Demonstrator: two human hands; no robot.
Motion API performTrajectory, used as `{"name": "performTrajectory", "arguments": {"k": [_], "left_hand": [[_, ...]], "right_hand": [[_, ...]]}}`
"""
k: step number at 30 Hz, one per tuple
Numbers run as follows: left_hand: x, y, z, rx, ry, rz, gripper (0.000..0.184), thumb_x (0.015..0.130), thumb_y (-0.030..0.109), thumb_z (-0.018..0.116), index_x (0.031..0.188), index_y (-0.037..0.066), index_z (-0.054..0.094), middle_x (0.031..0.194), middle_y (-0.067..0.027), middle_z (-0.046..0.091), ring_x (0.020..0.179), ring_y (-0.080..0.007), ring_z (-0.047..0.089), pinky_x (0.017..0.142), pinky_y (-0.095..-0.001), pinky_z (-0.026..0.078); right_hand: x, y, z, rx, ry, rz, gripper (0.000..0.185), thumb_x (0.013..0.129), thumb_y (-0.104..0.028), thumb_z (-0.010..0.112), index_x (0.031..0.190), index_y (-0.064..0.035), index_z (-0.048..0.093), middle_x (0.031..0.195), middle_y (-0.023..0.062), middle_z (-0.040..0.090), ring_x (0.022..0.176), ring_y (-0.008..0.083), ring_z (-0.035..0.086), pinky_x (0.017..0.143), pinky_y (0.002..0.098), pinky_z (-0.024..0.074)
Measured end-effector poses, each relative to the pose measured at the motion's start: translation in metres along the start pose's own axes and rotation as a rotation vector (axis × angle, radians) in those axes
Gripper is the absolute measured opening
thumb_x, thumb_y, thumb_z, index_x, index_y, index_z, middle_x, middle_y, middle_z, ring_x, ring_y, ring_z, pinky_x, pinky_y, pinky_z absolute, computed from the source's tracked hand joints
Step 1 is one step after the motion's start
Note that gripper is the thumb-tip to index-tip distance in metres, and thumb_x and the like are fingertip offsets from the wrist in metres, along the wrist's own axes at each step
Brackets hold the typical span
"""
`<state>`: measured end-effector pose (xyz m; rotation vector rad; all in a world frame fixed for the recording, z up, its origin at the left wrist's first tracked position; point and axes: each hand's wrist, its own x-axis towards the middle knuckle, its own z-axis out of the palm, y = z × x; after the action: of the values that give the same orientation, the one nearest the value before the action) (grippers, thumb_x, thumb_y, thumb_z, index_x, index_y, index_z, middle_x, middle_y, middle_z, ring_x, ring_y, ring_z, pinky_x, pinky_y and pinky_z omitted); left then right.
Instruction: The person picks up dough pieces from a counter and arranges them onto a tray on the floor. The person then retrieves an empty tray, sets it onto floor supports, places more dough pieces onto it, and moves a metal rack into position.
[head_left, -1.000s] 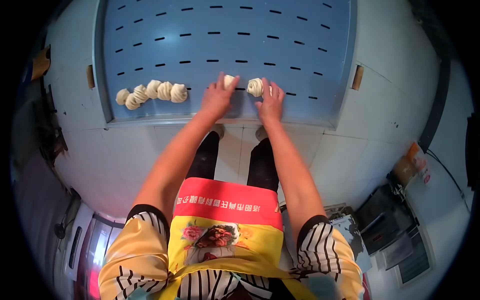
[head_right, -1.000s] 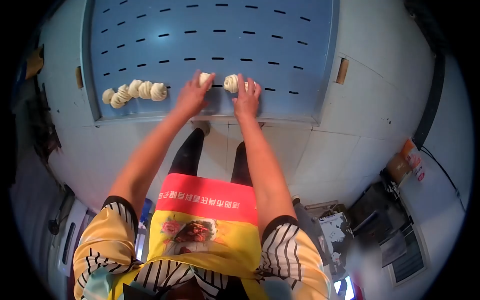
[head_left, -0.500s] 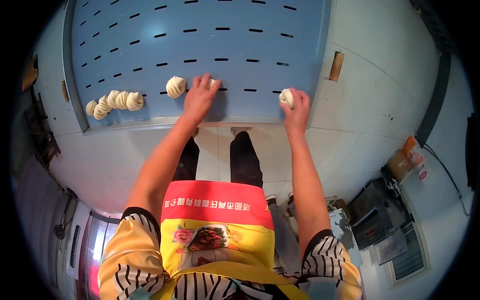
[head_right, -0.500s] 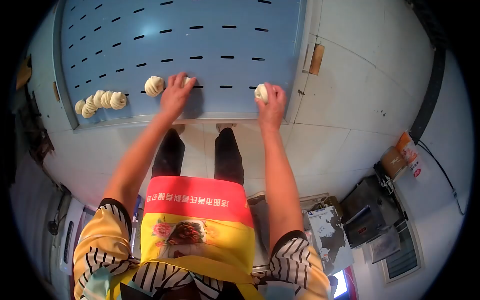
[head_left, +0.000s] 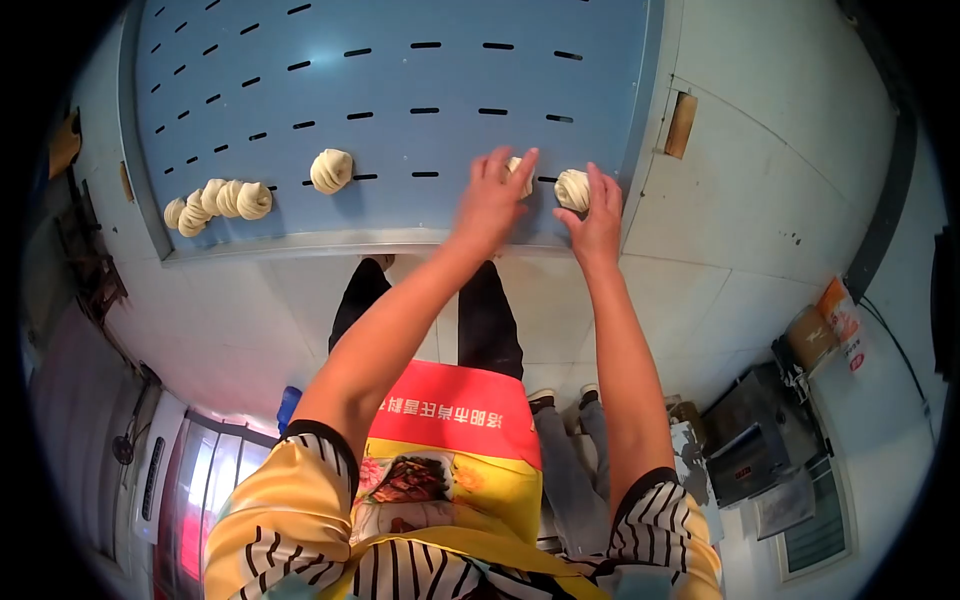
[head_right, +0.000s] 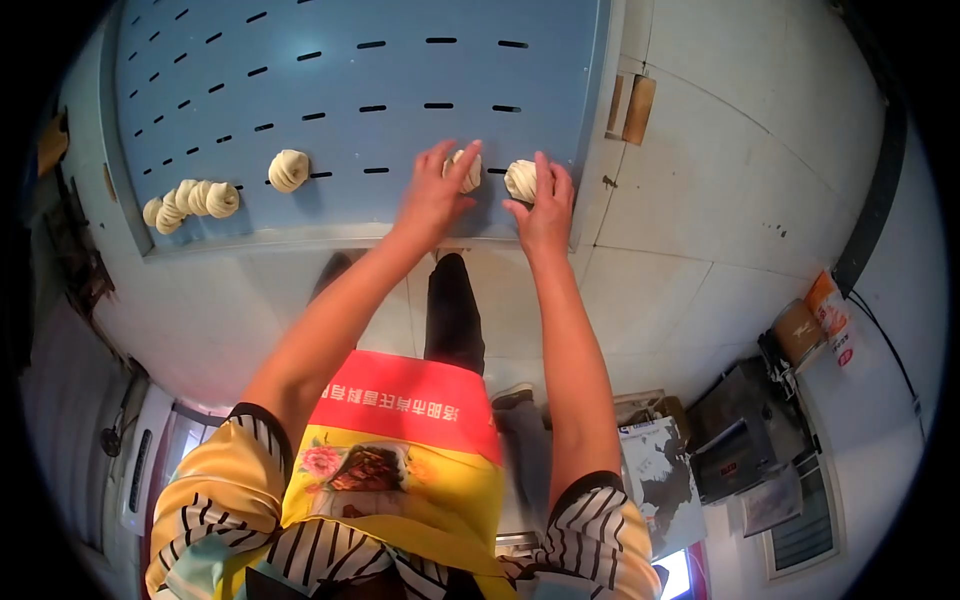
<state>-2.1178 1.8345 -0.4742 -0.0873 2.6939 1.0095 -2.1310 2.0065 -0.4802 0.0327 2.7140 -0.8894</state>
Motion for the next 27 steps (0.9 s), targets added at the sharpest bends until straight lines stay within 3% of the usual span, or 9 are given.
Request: {"name": "performTrajectory", "arguments": {"k": [7, 10, 12, 13, 17, 21, 24, 27], "left_hand": [[0.000, -0.016, 0.009, -0.083, -0.033, 0.078, 0.060, 0.068, 0.000, 0.066, 0.123, 0.018, 0.050, 0.113, -0.0102, 0.049, 0.103, -0.0298, 0.048, 0.078, -0.0361, 0.049], [0.003, -0.016, 0.012, -0.085, -0.025, 0.040, 0.065, 0.067, 0.000, 0.068, 0.126, 0.017, 0.048, 0.115, -0.0111, 0.049, 0.104, -0.0304, 0.049, 0.080, -0.0361, 0.048], [-0.003, -0.015, 0.007, -0.147, -0.005, -0.015, 0.068, 0.067, 0.000, 0.070, 0.129, 0.015, 0.046, 0.117, -0.0121, 0.048, 0.103, -0.0303, 0.050, 0.083, -0.0363, 0.047], [-0.005, -0.012, -0.009, -0.135, -0.001, -0.041, 0.069, 0.068, 0.001, 0.070, 0.130, 0.015, 0.045, 0.118, -0.0122, 0.048, 0.103, -0.0300, 0.050, 0.083, -0.0363, 0.047], [-0.055, -0.042, -0.076, -0.077, 0.047, -0.123, 0.068, 0.071, 0.003, 0.070, 0.132, 0.016, 0.043, 0.119, -0.0113, 0.046, 0.100, -0.0282, 0.052, 0.081, -0.0359, 0.046], [-0.092, -0.108, -0.130, 0.018, 0.150, -0.271, 0.068, 0.073, 0.005, 0.068, 0.133, 0.017, 0.041, 0.117, -0.0108, 0.046, 0.095, -0.0296, 0.054, 0.077, -0.0366, 0.048], [-0.098, -0.156, -0.166, 0.143, 0.201, -0.403, 0.068, 0.073, 0.005, 0.067, 0.134, 0.021, 0.040, 0.117, -0.0107, 0.044, 0.095, -0.0298, 0.055, 0.072, -0.0386, 0.049], [-0.087, -0.181, -0.197, 0.323, 0.244, -0.482, 0.067, 0.074, 0.004, 0.064, 0.133, 0.024, 0.040, 0.120, -0.0120, 0.042, 0.090, -0.0319, 0.058, 0.068, -0.0410, 0.050]], "right_hand": [[0.012, 0.009, -0.005, -0.084, -0.071, -0.056, 0.052, 0.066, -0.001, 0.073, 0.115, -0.0085, 0.057, 0.103, 0.0108, 0.056, 0.095, 0.0278, 0.055, 0.081, 0.0356, 0.0466], [0.014, 0.010, -0.001, -0.097, -0.089, -0.069, 0.060, 0.064, -0.006, 0.076, 0.119, -0.0111, 0.054, 0.107, 0.0088, 0.053, 0.096, 0.0276, 0.053, 0.082, 0.0360, 0.0462], [0.004, -0.016, -0.018, -0.306, -0.017, -0.060, 0.066, 0.064, -0.013, 0.078, 0.124, -0.0141, 0.050, 0.111, 0.0083, 0.051, 0.097, 0.0275, 0.053, 0.081, 0.0363, 0.0467], [0.003, -0.033, -0.021, -0.408, 0.020, -0.063, 0.069, 0.064, -0.016, 0.079, 0.127, -0.0155, 0.049, 0.113, 0.0081, 0.049, 0.098, 0.0274, 0.053, 0.080, 0.0364, 0.0470], [-0.009, -0.081, 0.010, -0.133, -0.206, 0.009, 0.081, 0.064, -0.028, 0.079, 0.134, -0.0200, 0.039, 0.122, 0.0100, 0.044, 0.109, 0.0308, 0.048, 0.085, 0.0428, 0.0436], [0.001, -0.085, 0.036, -0.427, -0.124, 0.007, 0.085, 0.063, -0.027, 0.079, 0.135, -0.0182, 0.036, 0.122, 0.0130, 0.043, 0.108, 0.0321, 0.048, 0.082, 0.0441, 0.0442], [-0.006, -0.135, 0.033, -0.235, -0.130, -0.049, 0.086, 0.063, -0.027, 0.079, 0.137, -0.0201, 0.035, 0.123, 0.0141, 0.044, 0.109, 0.0321, 0.047, 0.083, 0.0443, 0.0437], [-0.020, -0.194, 0.093, 0.005, -0.302, -0.197, 0.084, 0.066, -0.023, 0.078, 0.136, -0.0179, 0.032, 0.123, 0.0155, 0.038, 0.101, 0.0342, 0.051, 0.082, 0.0432, 0.0469]]}}
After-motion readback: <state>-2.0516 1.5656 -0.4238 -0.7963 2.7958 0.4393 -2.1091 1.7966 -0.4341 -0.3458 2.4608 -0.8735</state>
